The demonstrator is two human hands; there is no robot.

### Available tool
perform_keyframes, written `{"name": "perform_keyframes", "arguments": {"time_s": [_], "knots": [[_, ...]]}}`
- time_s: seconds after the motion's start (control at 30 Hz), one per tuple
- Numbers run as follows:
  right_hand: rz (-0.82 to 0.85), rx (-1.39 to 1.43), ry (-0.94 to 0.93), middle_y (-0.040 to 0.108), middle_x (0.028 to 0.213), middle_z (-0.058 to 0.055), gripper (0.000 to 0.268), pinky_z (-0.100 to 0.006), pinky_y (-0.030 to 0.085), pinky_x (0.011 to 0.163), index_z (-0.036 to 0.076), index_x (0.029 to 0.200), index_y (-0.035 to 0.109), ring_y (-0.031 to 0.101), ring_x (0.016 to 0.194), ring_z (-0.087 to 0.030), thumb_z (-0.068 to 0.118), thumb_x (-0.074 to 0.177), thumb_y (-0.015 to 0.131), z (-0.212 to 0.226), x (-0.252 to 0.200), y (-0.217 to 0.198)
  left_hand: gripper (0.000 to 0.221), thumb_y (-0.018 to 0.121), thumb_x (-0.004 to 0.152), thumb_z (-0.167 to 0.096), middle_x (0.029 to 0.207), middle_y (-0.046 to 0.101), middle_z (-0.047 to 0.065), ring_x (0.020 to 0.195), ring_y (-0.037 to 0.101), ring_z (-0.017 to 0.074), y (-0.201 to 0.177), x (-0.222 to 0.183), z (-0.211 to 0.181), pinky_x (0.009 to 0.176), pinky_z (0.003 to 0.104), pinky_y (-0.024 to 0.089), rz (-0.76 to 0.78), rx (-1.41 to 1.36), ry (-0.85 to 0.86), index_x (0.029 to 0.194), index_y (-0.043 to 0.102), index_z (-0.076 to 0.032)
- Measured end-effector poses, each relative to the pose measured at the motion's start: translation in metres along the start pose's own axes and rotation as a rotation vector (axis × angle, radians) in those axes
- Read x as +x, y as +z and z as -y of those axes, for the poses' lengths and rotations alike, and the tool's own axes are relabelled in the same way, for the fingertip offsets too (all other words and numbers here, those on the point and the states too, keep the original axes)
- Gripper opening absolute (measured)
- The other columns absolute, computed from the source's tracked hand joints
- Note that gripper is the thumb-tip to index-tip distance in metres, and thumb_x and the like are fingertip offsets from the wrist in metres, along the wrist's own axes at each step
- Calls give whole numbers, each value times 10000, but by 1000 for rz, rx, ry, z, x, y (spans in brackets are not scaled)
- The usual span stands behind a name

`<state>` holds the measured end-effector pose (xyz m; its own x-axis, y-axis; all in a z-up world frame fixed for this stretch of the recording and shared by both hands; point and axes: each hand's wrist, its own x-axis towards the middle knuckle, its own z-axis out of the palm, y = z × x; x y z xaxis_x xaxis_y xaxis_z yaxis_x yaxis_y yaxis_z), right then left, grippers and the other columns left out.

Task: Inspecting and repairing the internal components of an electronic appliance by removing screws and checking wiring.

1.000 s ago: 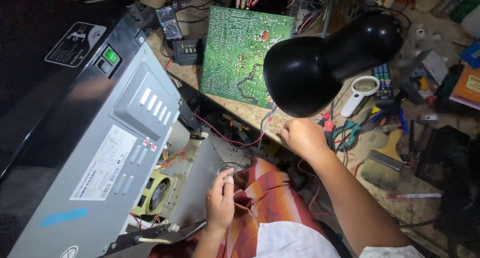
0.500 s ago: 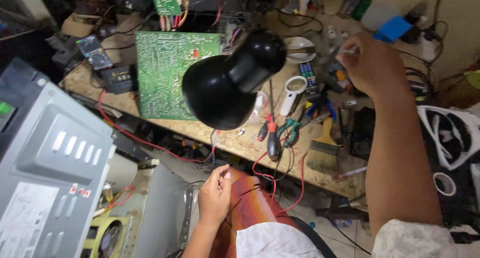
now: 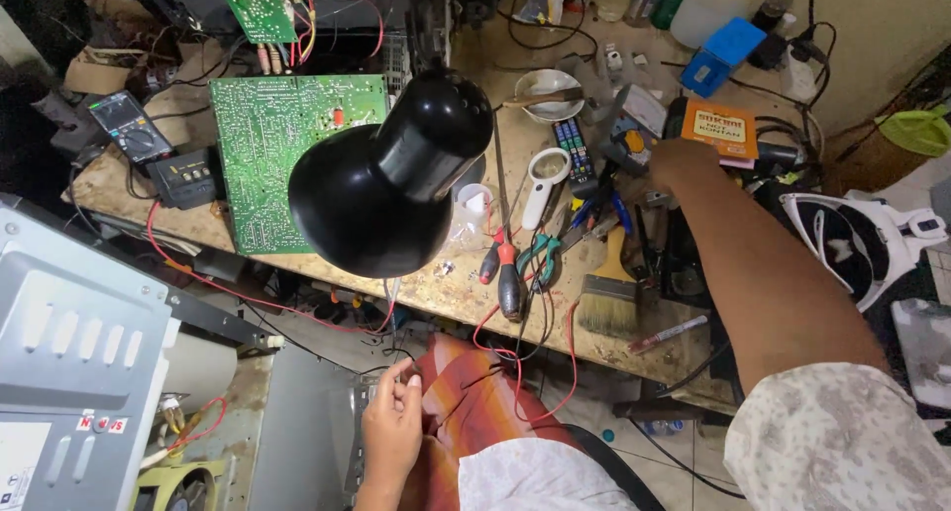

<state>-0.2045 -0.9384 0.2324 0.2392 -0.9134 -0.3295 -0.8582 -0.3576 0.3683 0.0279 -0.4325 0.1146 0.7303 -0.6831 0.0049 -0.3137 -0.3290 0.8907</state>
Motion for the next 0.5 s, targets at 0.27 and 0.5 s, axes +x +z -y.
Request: {"name": "perform_keyframes", "arguments": {"time_s": [0.27,0.5], "knots": [[-59,97,103,774,1166,-154,392,-530,528,746,103,1250,754,726,1001,-371,205,876,693,1,29,30,333,630,913,-131,585,515,-24,485,458,111,-12,-14,30,492,263,408,-23,8,-46,1241,678,-114],[-78,17,107,806,1029,-172,294,-507,538,669,6,1092,820,745,864,-368,150,872,688,8,23,37,342,624,908,-114,569,478,-32,474,421,102,-15,-23,59,484,251,389,-54,0,-16,1246,661,-77]]}}
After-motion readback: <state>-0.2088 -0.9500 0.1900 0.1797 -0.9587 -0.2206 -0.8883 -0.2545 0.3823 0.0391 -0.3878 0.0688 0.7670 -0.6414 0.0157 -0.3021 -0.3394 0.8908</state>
